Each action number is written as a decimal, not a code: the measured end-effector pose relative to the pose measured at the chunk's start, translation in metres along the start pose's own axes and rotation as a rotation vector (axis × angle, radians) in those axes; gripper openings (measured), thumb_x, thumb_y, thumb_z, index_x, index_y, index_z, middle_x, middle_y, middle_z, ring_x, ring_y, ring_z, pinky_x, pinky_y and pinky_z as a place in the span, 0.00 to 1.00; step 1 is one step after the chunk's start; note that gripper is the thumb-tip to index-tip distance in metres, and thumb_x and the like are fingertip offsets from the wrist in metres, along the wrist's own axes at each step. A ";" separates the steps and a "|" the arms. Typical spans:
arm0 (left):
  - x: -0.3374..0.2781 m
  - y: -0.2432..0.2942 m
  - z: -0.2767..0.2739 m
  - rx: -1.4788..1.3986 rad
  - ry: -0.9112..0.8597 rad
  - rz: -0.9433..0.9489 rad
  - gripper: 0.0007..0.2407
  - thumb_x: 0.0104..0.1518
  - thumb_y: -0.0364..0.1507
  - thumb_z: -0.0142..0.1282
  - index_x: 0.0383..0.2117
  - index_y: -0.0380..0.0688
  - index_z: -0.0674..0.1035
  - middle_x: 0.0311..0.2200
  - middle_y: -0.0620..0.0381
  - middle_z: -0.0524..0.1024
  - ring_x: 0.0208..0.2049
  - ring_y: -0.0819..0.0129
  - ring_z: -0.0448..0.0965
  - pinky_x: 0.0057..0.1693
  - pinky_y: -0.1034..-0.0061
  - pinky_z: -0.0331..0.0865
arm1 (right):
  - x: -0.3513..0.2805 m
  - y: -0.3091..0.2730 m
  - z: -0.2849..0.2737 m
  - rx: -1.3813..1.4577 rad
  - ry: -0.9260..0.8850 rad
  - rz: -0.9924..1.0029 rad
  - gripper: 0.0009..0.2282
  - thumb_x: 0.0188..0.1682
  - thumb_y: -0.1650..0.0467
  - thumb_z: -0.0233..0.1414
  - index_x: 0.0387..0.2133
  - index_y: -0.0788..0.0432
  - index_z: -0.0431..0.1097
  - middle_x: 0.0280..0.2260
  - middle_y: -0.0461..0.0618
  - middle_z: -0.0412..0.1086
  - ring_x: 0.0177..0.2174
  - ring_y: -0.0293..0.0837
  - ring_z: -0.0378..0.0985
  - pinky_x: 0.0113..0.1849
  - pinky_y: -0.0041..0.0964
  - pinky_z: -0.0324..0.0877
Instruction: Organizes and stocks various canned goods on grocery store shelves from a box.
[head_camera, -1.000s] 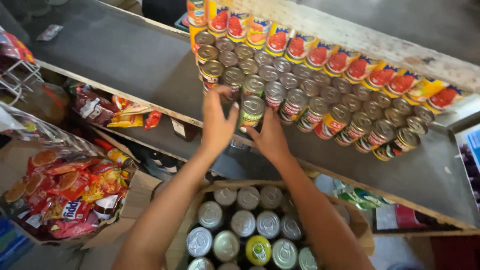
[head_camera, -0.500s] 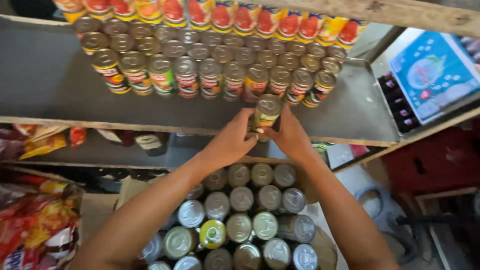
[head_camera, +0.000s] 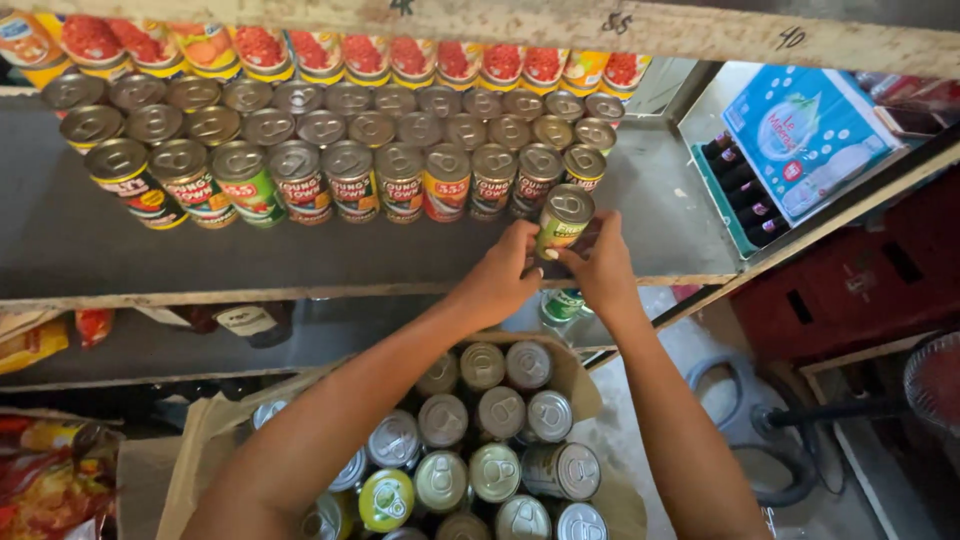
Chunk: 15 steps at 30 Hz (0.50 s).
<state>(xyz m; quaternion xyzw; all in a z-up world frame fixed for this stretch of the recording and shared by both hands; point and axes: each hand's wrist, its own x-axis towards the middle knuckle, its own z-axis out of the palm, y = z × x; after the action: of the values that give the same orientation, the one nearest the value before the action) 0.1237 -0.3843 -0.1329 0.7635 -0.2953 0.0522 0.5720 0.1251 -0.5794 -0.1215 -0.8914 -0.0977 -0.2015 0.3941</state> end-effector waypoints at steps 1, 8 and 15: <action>0.003 -0.004 0.002 0.004 0.011 0.002 0.21 0.54 0.21 0.56 0.54 0.36 0.64 0.47 0.41 0.74 0.49 0.52 0.79 0.54 0.63 0.74 | 0.002 0.000 0.000 0.014 0.032 -0.002 0.27 0.41 0.72 0.68 0.47 0.64 0.57 0.35 0.57 0.74 0.33 0.50 0.80 0.34 0.43 0.74; 0.011 -0.005 0.001 -0.039 0.021 0.031 0.21 0.52 0.21 0.56 0.53 0.36 0.63 0.49 0.40 0.72 0.52 0.50 0.77 0.54 0.62 0.73 | 0.010 0.003 0.007 -0.003 0.126 -0.053 0.26 0.41 0.73 0.70 0.45 0.63 0.57 0.36 0.60 0.73 0.36 0.50 0.79 0.37 0.43 0.73; 0.014 -0.007 0.000 0.107 0.042 0.042 0.22 0.53 0.22 0.58 0.54 0.36 0.64 0.51 0.36 0.72 0.55 0.43 0.75 0.59 0.58 0.69 | 0.017 0.014 0.012 -0.013 0.139 -0.082 0.29 0.38 0.71 0.70 0.45 0.64 0.56 0.37 0.59 0.73 0.36 0.53 0.78 0.36 0.45 0.73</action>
<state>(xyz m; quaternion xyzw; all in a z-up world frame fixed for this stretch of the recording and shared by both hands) 0.1386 -0.3885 -0.1333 0.7852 -0.2962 0.0958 0.5353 0.1480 -0.5792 -0.1306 -0.8731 -0.1049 -0.2796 0.3854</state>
